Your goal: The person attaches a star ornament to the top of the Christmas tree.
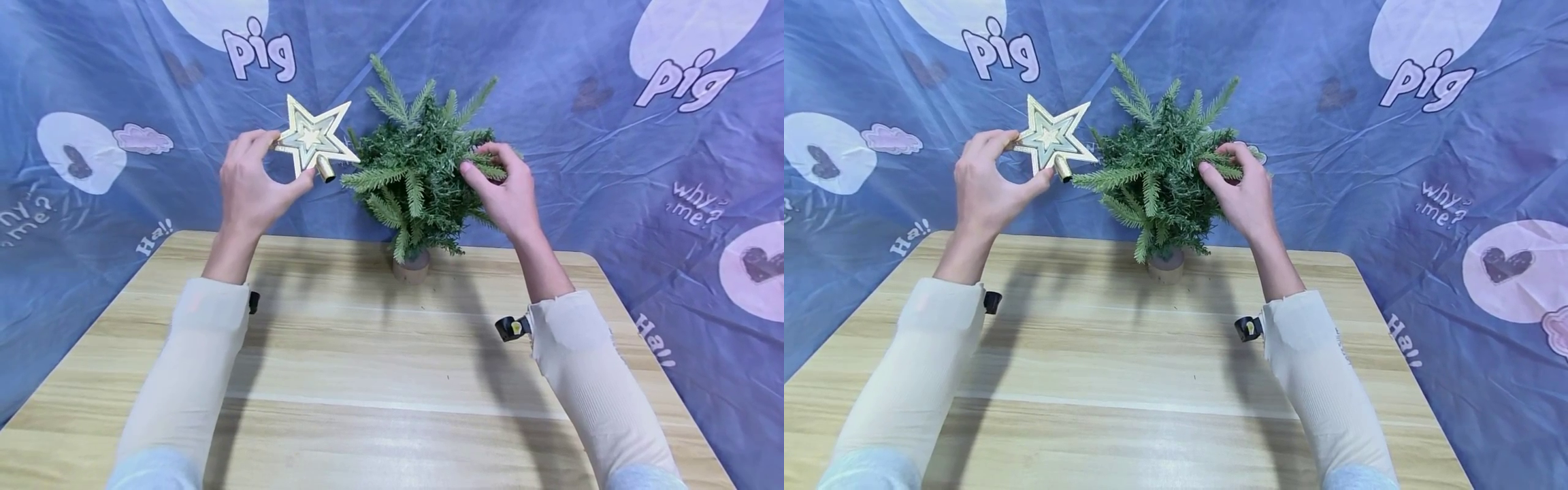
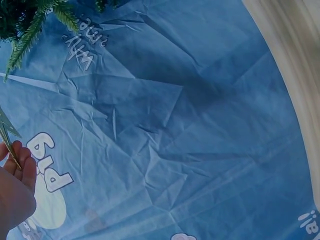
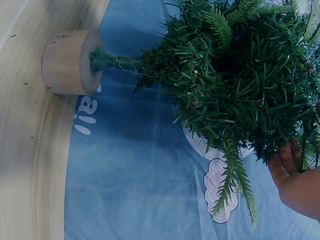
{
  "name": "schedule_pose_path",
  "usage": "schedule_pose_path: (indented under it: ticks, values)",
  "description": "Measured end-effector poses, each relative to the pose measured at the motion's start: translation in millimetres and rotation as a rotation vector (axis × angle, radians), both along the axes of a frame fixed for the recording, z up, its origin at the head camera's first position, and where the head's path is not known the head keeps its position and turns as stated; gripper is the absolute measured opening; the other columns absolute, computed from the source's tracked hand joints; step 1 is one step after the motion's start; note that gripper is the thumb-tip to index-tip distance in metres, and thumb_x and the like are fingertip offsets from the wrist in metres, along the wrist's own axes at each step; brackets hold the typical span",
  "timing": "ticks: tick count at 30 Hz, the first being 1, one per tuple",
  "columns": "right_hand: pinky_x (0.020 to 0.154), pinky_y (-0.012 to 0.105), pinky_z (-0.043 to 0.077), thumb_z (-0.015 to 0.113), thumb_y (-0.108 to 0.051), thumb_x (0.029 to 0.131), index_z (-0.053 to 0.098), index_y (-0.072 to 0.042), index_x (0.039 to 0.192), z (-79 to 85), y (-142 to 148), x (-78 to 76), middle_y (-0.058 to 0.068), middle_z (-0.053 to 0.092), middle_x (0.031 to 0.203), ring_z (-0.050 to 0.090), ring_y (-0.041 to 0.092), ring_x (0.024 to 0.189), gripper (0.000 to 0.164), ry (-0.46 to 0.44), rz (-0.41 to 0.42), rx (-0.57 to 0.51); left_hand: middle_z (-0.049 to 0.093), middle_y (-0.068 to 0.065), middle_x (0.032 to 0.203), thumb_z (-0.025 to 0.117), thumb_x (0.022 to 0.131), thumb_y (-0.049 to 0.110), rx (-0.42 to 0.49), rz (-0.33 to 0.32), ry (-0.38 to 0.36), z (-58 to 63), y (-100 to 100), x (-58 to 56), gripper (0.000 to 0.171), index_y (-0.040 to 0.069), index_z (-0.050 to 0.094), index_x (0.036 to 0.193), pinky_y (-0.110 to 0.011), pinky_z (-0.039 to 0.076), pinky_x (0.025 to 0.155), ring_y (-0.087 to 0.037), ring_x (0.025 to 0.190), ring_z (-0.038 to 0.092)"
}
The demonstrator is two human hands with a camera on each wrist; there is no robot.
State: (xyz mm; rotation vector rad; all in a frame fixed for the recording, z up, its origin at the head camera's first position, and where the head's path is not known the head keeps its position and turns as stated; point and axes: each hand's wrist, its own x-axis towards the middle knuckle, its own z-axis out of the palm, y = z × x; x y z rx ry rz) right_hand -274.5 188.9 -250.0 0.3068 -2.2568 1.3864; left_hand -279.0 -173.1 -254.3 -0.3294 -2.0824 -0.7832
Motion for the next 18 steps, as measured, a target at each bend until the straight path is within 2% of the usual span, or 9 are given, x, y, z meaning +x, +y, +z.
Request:
schedule_pose_path:
  ticks: [9, 18]
  values:
    - [0.083, 0.031, 0.046, 0.071, -0.032, 0.094, 0.065, -0.01, 0.125, 0.4, -1, -1.5, 0.007, 0.058, 0.128, 0.048, 0.017, 0.116, 0.039, 0.005, 0.005, -0.004, 0.065, -0.017, 0.124, 0.083, 0.075, 0.041, -0.014, -0.006, -0.018, 9.3, 6, -3.8, 0.068, 0.0, 0.069, 0.126, -0.043, 0.045, 0.1, -0.032, 0.118, 0.056]
    - [0.082, 0.028, 0.048, 0.072, -0.031, 0.094, 0.067, -0.009, 0.124, 0.2, 0, -1.3, 0.005, 0.061, 0.131, 0.05, 0.017, 0.116, 0.038, 0.011, 0.003, -0.005, 0.065, -0.016, 0.125, 0.083, 0.075, 0.044, -0.031, -0.017, -0.011, 18.2, 17, -7.1, 0.068, 0.001, 0.068, 0.126, -0.045, 0.046, 0.097, -0.03, 0.119, 0.055]
